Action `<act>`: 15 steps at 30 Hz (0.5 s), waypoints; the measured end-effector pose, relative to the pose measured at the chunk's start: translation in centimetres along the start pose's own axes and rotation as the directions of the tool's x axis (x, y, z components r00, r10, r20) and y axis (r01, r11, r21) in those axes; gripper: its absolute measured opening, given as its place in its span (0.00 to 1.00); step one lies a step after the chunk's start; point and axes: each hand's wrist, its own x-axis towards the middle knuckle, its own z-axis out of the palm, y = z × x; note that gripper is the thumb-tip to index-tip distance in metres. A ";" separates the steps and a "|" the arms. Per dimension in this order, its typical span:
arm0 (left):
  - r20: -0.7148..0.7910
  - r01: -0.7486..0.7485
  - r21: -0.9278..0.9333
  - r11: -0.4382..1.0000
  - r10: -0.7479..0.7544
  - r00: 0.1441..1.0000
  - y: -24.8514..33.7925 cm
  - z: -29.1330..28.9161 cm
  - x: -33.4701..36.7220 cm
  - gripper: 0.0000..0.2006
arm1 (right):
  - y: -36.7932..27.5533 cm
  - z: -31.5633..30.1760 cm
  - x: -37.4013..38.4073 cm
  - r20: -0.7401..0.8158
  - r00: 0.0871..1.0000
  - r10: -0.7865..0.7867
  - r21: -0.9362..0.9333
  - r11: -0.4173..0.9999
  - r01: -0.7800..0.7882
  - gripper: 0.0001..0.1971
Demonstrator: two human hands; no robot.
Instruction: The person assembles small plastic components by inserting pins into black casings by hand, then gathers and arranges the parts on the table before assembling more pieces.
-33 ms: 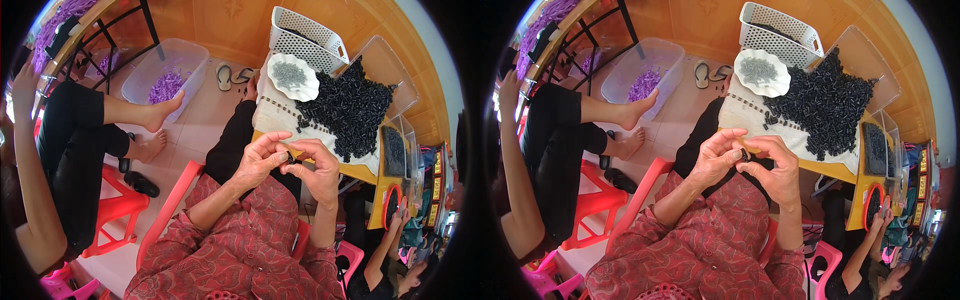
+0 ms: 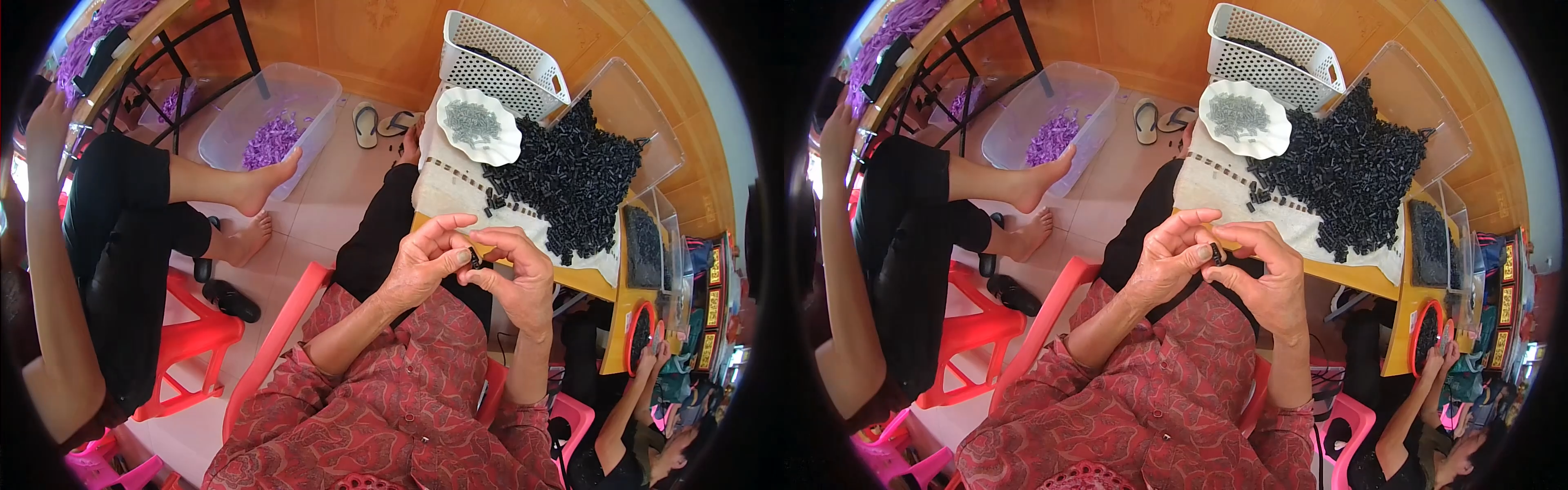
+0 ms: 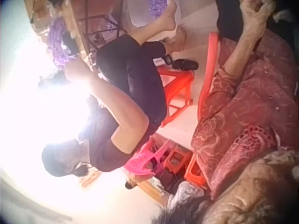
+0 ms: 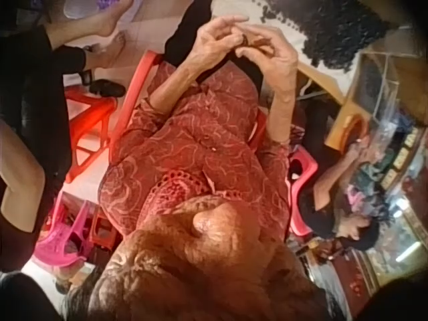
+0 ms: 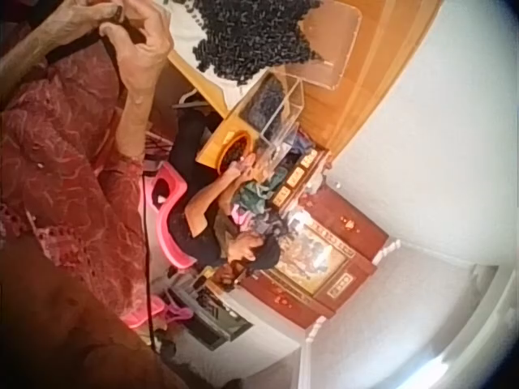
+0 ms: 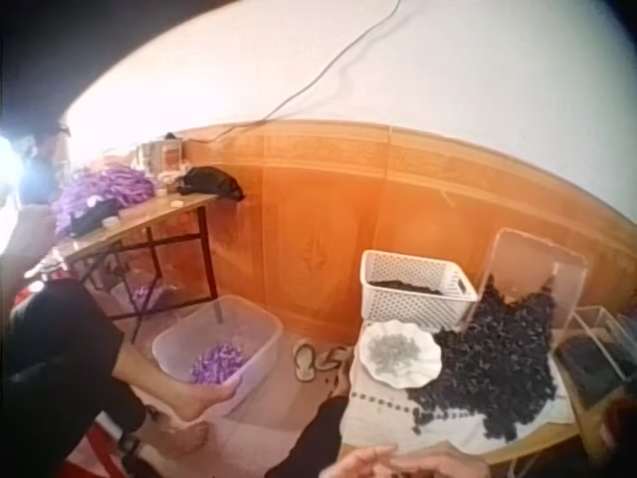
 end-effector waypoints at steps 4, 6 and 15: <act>-0.004 0.072 -0.006 0.997 -0.072 0.997 0.2 -0.2 0.0 0.20 | 0.4 -0.2 0.1 0.110 0.993 -0.044 0.012 0.999 0.043 0.22; 0.009 0.081 -0.038 0.996 -0.080 0.997 0.1 -0.2 0.0 0.20 | 0.8 -0.2 -0.1 0.093 0.994 -0.049 0.022 0.999 0.047 0.21; 0.165 0.027 0.106 0.994 -0.045 0.985 0.3 -0.8 -0.2 0.30 | 0.9 0.1 -0.3 -0.019 1.000 -0.018 0.128 0.992 0.020 0.18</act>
